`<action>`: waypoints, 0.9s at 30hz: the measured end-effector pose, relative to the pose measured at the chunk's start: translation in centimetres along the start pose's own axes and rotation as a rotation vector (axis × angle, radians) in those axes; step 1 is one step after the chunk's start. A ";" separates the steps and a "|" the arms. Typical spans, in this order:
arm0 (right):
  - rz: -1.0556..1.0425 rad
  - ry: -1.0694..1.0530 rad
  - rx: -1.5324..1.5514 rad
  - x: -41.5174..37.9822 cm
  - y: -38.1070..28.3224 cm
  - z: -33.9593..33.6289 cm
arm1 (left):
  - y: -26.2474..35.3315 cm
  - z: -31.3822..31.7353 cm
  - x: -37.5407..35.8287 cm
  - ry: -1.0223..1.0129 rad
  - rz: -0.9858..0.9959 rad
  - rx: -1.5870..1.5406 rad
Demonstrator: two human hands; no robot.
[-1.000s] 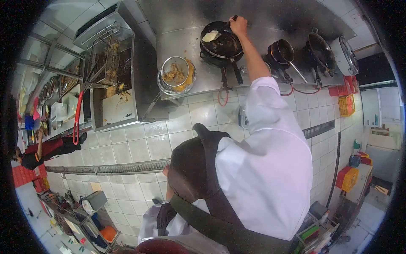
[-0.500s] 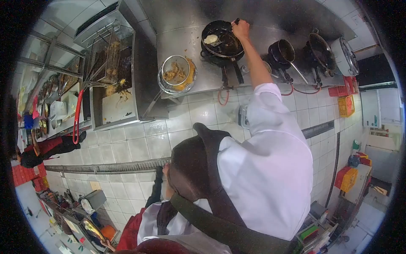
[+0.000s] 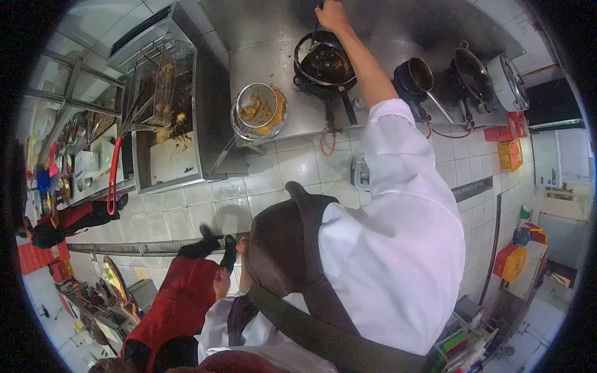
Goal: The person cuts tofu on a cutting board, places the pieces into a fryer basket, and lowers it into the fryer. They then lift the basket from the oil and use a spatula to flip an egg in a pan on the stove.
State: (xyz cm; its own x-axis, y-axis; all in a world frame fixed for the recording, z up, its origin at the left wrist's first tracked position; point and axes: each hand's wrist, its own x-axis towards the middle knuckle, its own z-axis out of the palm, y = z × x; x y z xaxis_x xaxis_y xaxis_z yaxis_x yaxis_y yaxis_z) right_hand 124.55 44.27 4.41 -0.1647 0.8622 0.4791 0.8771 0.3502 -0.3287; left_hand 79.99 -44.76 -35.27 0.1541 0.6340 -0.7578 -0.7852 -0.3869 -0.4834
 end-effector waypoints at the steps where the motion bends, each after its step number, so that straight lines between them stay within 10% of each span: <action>1: -0.035 0.103 -0.034 0.1 0.4 1.3 | 1.8 1.0 -2.1 -0.032 -0.094 -0.158; 4: 0.030 0.032 -0.074 0.4 1.3 0.1 | -4.5 9.7 -1.3 -0.066 -0.348 -0.336; 6: 0.011 -0.058 -0.111 0.3 3.1 -0.4 | -5.6 11.6 -0.1 -0.066 -0.276 0.091; 8: -0.010 -0.143 -0.149 -0.4 4.0 -0.3 | -5.2 12.4 0.1 -0.060 -0.412 -0.094; 11: 0.088 -0.062 -0.050 -2.7 2.8 -1.1 | -0.4 10.7 3.2 0.251 -0.595 -1.468; 21: 0.221 -0.090 -0.005 -2.8 1.9 -1.8 | -9.8 14.8 10.8 0.346 -0.521 -1.804; 24: 0.244 -0.105 -0.022 -3.1 3.0 -0.4 | -9.3 11.6 16.5 -0.567 -0.884 -3.222; 27: 0.227 -0.144 -0.065 -2.7 3.2 0.4 | -9.6 2.2 17.8 -0.872 -0.802 -3.126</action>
State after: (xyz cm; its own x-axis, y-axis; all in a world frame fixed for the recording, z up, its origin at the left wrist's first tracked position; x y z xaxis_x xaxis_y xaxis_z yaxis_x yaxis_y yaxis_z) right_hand 127.62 43.19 1.74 -0.0187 0.9607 0.2769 0.9252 0.1215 -0.3594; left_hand 88.91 -28.28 -43.13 -0.5364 0.5334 -0.6541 0.5442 0.8109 0.2150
